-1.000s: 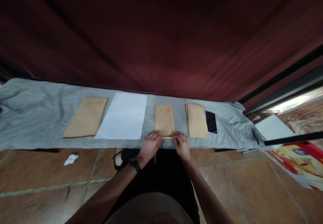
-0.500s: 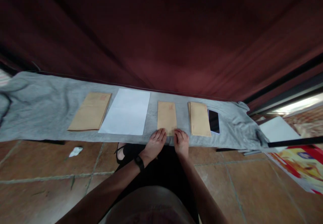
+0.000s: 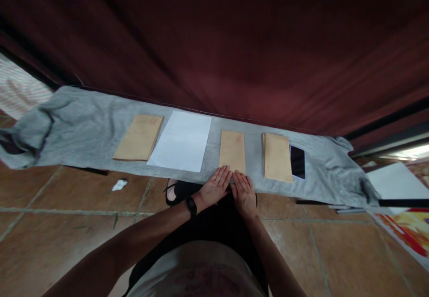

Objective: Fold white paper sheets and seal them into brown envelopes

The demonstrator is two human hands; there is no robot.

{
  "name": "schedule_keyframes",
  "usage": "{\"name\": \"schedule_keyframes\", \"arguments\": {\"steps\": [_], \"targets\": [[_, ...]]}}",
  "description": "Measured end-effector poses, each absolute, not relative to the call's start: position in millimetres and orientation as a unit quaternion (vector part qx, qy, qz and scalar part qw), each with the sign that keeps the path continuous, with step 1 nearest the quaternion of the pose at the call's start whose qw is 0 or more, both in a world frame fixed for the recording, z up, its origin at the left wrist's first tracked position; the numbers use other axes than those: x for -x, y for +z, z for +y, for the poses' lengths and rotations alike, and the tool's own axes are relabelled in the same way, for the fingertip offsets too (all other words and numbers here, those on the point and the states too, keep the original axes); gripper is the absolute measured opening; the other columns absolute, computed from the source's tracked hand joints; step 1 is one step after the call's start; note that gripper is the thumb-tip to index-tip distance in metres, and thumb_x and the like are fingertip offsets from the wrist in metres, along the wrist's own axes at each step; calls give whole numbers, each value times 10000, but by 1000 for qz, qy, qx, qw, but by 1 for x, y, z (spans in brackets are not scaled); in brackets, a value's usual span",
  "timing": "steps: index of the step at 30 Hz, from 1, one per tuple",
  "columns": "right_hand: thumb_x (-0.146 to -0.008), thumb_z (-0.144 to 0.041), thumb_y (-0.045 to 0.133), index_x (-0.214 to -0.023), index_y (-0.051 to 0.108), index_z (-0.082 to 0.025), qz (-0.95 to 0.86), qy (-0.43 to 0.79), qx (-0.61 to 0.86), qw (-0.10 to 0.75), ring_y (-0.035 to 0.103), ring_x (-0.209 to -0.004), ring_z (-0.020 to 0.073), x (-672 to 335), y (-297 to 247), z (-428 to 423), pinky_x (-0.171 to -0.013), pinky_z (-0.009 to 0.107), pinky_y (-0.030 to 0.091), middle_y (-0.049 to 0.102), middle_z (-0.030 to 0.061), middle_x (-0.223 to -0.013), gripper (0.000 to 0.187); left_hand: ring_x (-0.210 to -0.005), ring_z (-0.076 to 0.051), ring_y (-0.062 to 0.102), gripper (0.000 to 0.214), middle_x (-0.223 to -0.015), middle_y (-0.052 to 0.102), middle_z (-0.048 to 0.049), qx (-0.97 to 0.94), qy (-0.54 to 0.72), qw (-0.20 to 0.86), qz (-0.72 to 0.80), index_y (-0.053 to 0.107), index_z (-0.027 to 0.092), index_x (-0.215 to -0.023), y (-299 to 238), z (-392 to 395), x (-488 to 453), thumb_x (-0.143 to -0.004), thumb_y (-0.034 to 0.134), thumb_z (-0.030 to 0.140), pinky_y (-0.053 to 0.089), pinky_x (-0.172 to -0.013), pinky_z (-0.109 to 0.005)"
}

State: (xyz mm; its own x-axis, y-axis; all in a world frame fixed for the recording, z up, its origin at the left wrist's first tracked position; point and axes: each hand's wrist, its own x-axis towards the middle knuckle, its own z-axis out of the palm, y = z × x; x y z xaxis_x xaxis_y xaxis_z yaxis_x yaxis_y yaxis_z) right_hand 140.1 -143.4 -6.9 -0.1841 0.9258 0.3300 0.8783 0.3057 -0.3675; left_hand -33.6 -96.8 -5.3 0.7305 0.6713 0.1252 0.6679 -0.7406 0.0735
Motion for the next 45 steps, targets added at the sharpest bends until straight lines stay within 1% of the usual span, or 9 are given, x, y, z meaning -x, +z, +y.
{"name": "schedule_keyframes", "arguments": {"steps": [7, 12, 16, 21, 25, 31, 37, 41, 45], "targets": [[-1027, -224, 376, -1490, 440, -171, -761, 11, 600, 246, 483, -1377, 260, -157, -12, -147, -1174, 509, 337, 510, 125, -1487, 470, -1510, -323, 172, 736, -1609, 226, -248, -934, 71, -7, 350, 244, 9, -1531, -1, -95, 44, -960, 540, 367, 206, -1243, -465], [-1016, -184, 393, -1467, 463, -133, -757, -35, 609, 236, 443, -1407, 255, -153, -9, -147, -1190, 509, 322, 525, 127, -1476, 459, -1497, -309, 245, 673, -1588, 304, -229, -926, 85, -41, 367, 312, 25, -1511, 0, -98, 50, -973, 501, 382, 241, -1231, -445], [-1008, -191, 415, -1472, 460, -155, -777, -36, 585, 231, 422, -1422, 233, -140, -4, -143, -1199, 478, 326, 505, 104, -1497, 467, -1470, -308, 324, 596, -1559, 379, -211, -907, 115, -44, 403, 397, 59, -1478, -3, -101, 46, -963, 501, 342, 295, -1205, -457], [-1012, -184, 405, -1452, 486, -137, -768, -28, 594, 236, 464, -1391, 201, -131, -4, -140, -1201, 426, 336, 540, 108, -1467, 450, -1358, -298, 497, 394, -1477, 510, -179, -872, 153, 9, 464, 576, 119, -1328, 5, -96, 40, -991, 433, 265, 423, -1114, -453], [-1003, -196, 418, -1489, 440, -152, -741, -44, 626, 239, 448, -1404, 232, -125, -7, -140, -1192, 458, 337, 500, 122, -1499, 489, -1195, -258, 604, 312, -1336, 622, -121, -831, 184, 91, 517, 649, 163, -1179, 18, -82, 33, -975, 413, 174, 490, -1030, -421], [-1006, -276, 459, -1499, 430, -154, -708, -50, 664, 236, 389, -1439, 288, -112, -10, -138, -1187, 510, 311, 409, 144, -1558, 509, -1075, -258, 596, 405, -1130, 626, -124, -778, 191, 113, 588, 562, 125, -1280, 26, -65, 22, -876, 540, 149, 495, -966, -387], [-1013, -280, 447, -1492, 442, -168, -701, -44, 670, 240, 395, -1435, 277, -110, -10, -137, -1183, 496, 318, 426, 131, -1550, 492, -1058, -293, 600, 483, -1102, 632, -151, -761, 134, 124, 622, 489, 100, -1354, 37, -61, 14, -888, 547, 211, 480, -934, -398], [-1010, -282, 448, -1467, 478, -148, -695, -38, 678, 237, 392, -1437, 280, -108, -8, -136, -1182, 485, 324, 431, 143, -1545, 477, -1062, -286, 628, 607, -1151, 651, -167, -716, 159, 206, 647, 416, 89, -1417, 41, -54, 12, -848, 600, 192, 484, -913, -373], [-1013, -298, 438, -1455, 495, -142, -694, -21, 678, 240, 392, -1437, 285, -107, -3, -131, -1173, 486, 342, 431, 148, -1544, 472, -917, -222, 676, 724, -993, 693, -68, -666, 228, 313, 637, 360, 131, -1477, 38, -39, 16, -805, 626, 127, 505, -838, -317]]}}
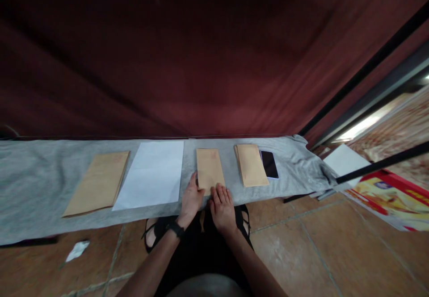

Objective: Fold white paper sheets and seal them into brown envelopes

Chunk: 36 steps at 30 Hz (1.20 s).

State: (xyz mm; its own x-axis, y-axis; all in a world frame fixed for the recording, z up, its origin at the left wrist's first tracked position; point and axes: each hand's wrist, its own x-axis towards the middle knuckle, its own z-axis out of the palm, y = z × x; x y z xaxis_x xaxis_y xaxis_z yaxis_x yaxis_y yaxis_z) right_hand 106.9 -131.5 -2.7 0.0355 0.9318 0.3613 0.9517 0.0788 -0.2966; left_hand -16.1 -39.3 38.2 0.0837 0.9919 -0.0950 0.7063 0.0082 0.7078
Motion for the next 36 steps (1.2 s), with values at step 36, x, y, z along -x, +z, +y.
{"name": "schedule_keyframes", "arguments": {"steps": [36], "targets": [[-1020, -296, 440, -1522, 381, -277, -762, 38, 606, 225, 453, -1395, 212, -142, 8, -124, -1170, 428, 339, 434, 30, -1554, 506, -1517, -177, 207, 577, -1624, 297, -85, -948, 68, 120, 287, 327, 169, -1540, 9, 107, -50, -1024, 325, 426, 110, -1241, -375]]}}
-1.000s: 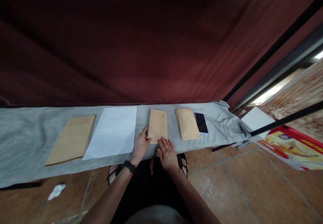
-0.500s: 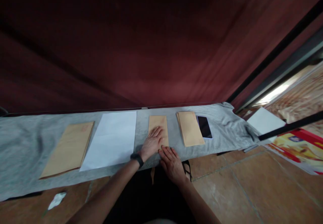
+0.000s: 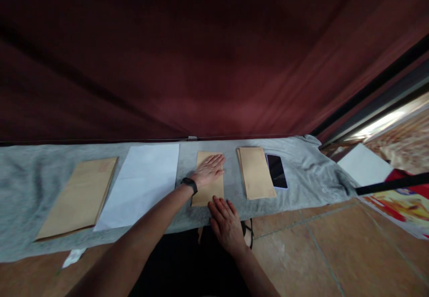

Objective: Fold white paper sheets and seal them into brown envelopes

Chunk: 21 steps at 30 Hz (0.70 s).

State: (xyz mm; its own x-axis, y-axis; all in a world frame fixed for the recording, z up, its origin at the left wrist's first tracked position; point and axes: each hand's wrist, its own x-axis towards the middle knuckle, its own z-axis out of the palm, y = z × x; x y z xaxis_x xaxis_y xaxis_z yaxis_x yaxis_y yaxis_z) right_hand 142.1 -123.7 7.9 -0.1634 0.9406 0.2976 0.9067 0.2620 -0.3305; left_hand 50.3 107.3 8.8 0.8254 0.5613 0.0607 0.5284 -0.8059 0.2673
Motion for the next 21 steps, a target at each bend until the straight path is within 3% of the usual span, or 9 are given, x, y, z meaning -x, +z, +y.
{"name": "schedule_keyframes", "arguments": {"steps": [12, 21], "targets": [[-1013, -292, 447, -1490, 437, -260, -758, 47, 607, 233, 468, -1380, 214, -141, 7, -125, -1169, 438, 333, 506, 42, -1504, 478, -1519, -140, 181, 530, -1630, 280, -15, -957, 52, 196, 207, 321, 271, -1539, 22, 55, -6, -1031, 398, 398, 94, -1252, -380], [-988, -265, 485, -1476, 456, -240, -759, 13, 604, 244, 460, -1386, 204, -140, 6, -127, -1161, 428, 357, 533, 62, -1480, 489, -1487, -198, 298, 602, -1596, 353, -89, -951, 92, 166, 245, 321, 215, -1547, 22, -11, 33, -1013, 422, 473, 260, -1222, -394]]}}
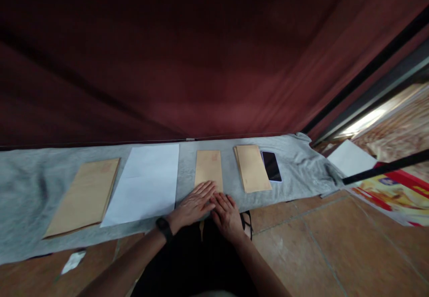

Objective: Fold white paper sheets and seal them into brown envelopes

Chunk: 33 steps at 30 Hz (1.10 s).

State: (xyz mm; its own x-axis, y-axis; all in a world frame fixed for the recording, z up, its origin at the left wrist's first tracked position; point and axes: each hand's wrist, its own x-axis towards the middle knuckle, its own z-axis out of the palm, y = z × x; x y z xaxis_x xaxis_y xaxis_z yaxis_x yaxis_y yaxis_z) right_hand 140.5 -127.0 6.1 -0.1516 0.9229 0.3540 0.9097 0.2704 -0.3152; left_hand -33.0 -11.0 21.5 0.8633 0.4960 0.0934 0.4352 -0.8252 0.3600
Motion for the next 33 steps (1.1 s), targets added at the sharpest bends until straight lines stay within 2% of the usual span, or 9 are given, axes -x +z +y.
{"name": "schedule_keyframes", "arguments": {"steps": [7, 12, 18, 24, 29, 33], "targets": [[-1014, -283, 451, -1513, 399, -246, -762, 15, 609, 221, 459, -1387, 201, -139, 4, -128, -1181, 442, 335, 502, 58, -1506, 502, -1507, -252, 242, 694, -1618, 292, -139, -952, 121, 51, 277, 293, 142, -1554, 11, -48, 55, -991, 437, 520, 251, -1227, -444], [-1042, -310, 399, -1500, 418, -229, -775, 48, 594, 212, 455, -1393, 194, -147, 9, -125, -1184, 439, 334, 488, 53, -1517, 466, -1501, -257, 263, 663, -1617, 313, -103, -955, 115, 41, 271, 307, 222, -1554, 13, -52, 63, -978, 481, 500, 281, -1212, -453], [-1060, -354, 364, -1446, 497, -242, -788, 81, 576, 202, 468, -1384, 162, -169, 16, -100, -1180, 401, 341, 513, 36, -1497, 424, -1485, -295, 299, 670, -1616, 312, -114, -948, 125, 19, 291, 358, 266, -1533, 7, -55, 59, -941, 544, 518, 317, -1188, -481], [-1047, -329, 406, -1443, 503, -223, -769, -9, 602, 214, 479, -1370, 139, -178, 5, -44, -1163, 356, 348, 549, 52, -1465, 421, -1466, -305, 340, 665, -1601, 339, -132, -946, 135, -25, 292, 390, 265, -1518, 0, -55, 58, -930, 561, 524, 343, -1171, -468], [-1036, -322, 423, -1452, 486, -150, -741, -7, 643, 192, 446, -1403, 194, -182, -2, 2, -1187, 398, 305, 515, 106, -1487, 455, -1454, -310, 361, 703, -1606, 316, -153, -947, 142, -70, 281, 352, 238, -1539, -5, -54, 59, -926, 569, 507, 330, -1175, -456], [-1039, -339, 398, -1470, 467, -157, -723, -8, 666, 182, 434, -1413, 216, -187, -5, 29, -1193, 409, 283, 486, 97, -1508, 473, -1457, -303, 356, 719, -1613, 301, -148, -945, 135, -91, 285, 320, 236, -1552, -5, -55, 59, -927, 566, 491, 301, -1188, -465]]}}
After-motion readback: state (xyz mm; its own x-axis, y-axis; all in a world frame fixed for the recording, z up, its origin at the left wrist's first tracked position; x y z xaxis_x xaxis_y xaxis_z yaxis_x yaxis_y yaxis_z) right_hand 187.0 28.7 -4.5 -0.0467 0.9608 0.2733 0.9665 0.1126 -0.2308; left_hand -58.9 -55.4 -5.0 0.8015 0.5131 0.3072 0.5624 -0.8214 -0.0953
